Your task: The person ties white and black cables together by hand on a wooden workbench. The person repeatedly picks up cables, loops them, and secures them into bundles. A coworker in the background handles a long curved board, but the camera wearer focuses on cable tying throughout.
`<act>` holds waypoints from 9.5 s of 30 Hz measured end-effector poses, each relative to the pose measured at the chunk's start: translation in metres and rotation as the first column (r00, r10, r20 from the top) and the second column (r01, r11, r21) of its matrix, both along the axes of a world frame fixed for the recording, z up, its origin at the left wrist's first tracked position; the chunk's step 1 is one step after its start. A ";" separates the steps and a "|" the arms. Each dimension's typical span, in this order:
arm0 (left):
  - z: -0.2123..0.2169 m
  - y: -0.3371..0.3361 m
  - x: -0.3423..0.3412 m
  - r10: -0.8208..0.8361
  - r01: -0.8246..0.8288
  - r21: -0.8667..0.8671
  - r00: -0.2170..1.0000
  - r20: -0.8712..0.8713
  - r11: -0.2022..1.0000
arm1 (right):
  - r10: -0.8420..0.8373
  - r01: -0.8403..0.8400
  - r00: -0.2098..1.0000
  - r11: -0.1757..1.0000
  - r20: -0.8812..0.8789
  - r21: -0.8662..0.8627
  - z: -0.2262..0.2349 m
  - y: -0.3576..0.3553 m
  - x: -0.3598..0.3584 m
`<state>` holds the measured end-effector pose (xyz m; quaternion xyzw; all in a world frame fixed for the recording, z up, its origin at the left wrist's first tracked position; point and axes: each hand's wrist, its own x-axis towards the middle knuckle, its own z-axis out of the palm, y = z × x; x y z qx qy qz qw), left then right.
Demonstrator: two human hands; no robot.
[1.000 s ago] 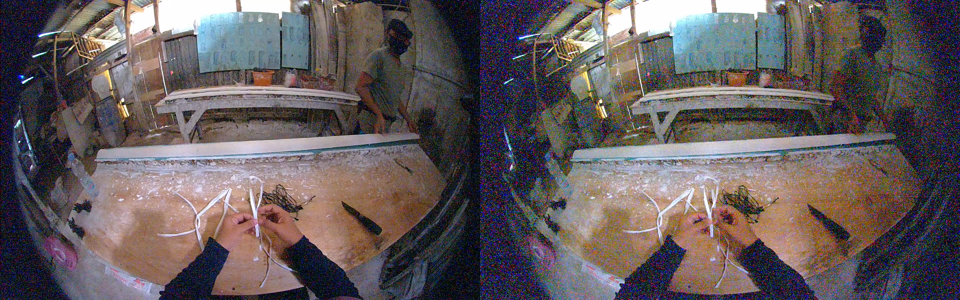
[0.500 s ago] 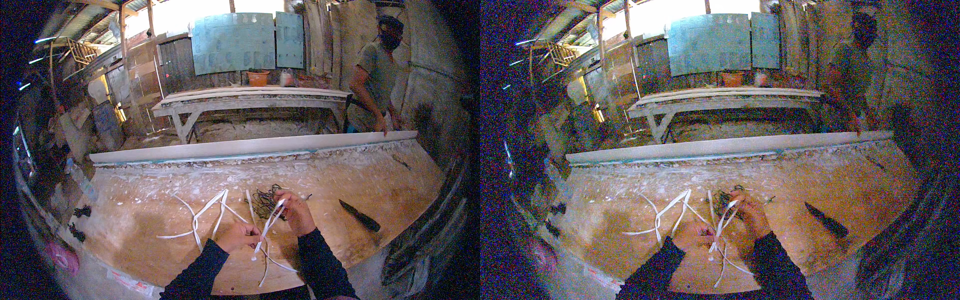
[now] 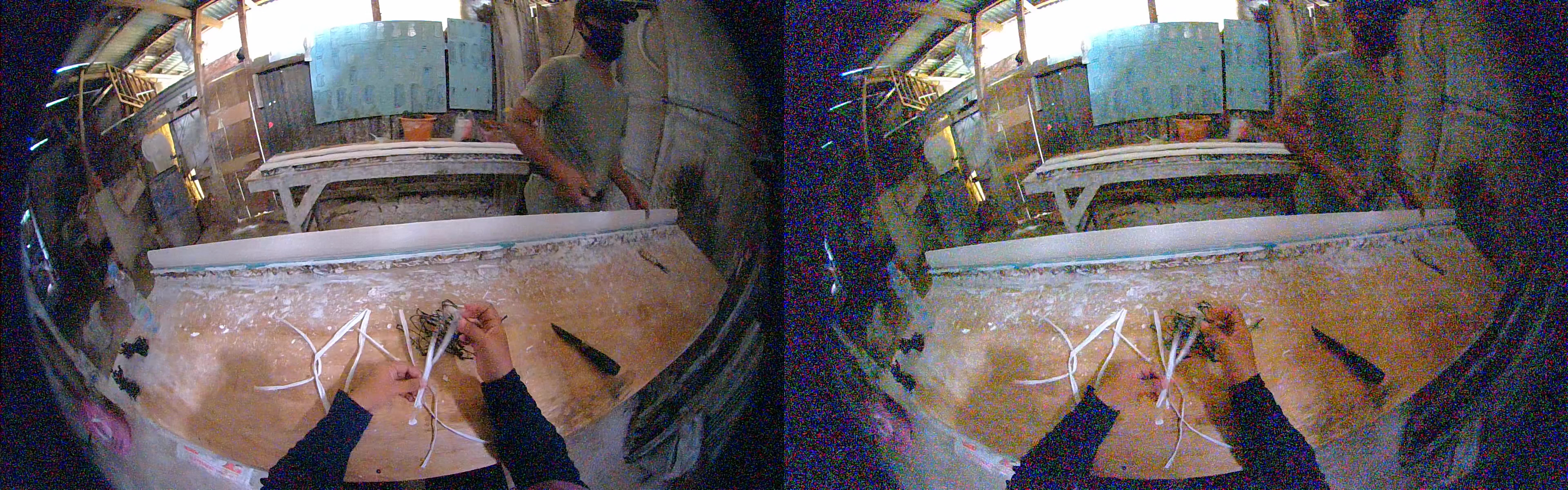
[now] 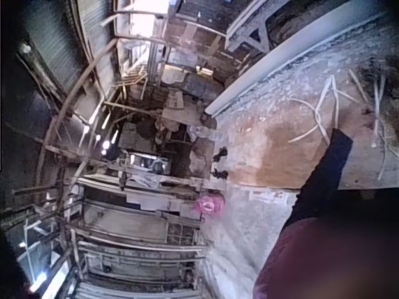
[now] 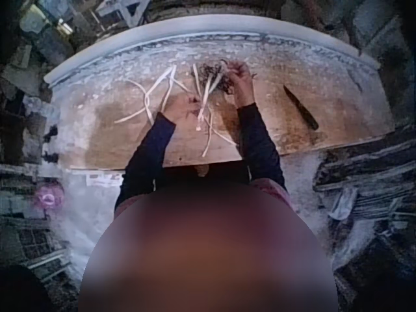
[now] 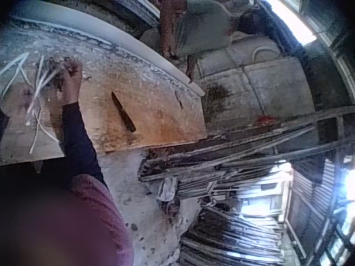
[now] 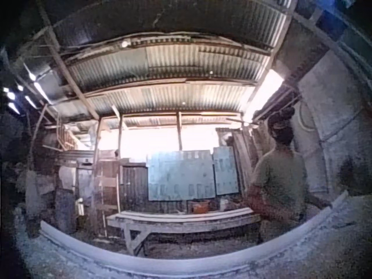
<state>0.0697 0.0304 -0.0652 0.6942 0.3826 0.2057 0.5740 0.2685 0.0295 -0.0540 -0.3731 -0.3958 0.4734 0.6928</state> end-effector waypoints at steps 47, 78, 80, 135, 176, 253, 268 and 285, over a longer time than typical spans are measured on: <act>-0.022 0.011 -0.002 0.175 -0.184 -0.042 0.808 0.563 0.982 | 0.490 -0.627 0.747 0.743 -0.449 -0.233 -0.021 -0.015 -0.038; -0.004 0.014 -0.022 0.251 0.043 -0.470 0.801 0.544 0.881 | -0.174 -0.320 0.450 0.885 0.876 0.339 -0.003 -0.034 -0.049; 0.000 0.011 -0.020 0.259 0.001 -0.423 0.789 0.557 0.906 | -0.255 -0.312 0.449 0.853 0.856 0.418 -0.006 -0.033 -0.050; -0.010 -0.005 0.008 0.111 -0.458 0.530 0.821 0.559 0.714 | 0.115 -0.151 0.904 0.987 0.413 0.057 -0.007 -0.031 -0.049; -0.006 0.001 -0.004 0.132 -0.248 0.139 0.822 0.554 0.959 | 0.481 -0.492 0.871 0.856 -0.105 -0.161 -0.005 -0.030 -0.045; -0.025 0.030 -0.022 0.417 -0.459 0.252 0.886 0.203 0.852 | 0.394 -0.393 0.914 0.919 -0.094 0.029 0.014 -0.034 -0.031; 0.001 0.003 -0.013 -0.144 0.095 0.325 0.981 0.129 0.941 | -0.187 0.151 0.593 0.981 0.783 0.120 0.012 -0.026 -0.035; -0.010 0.024 -0.023 0.502 -0.576 0.220 0.806 0.313 0.787 | -0.308 0.143 0.676 0.946 0.669 0.291 -0.008 -0.010 -0.019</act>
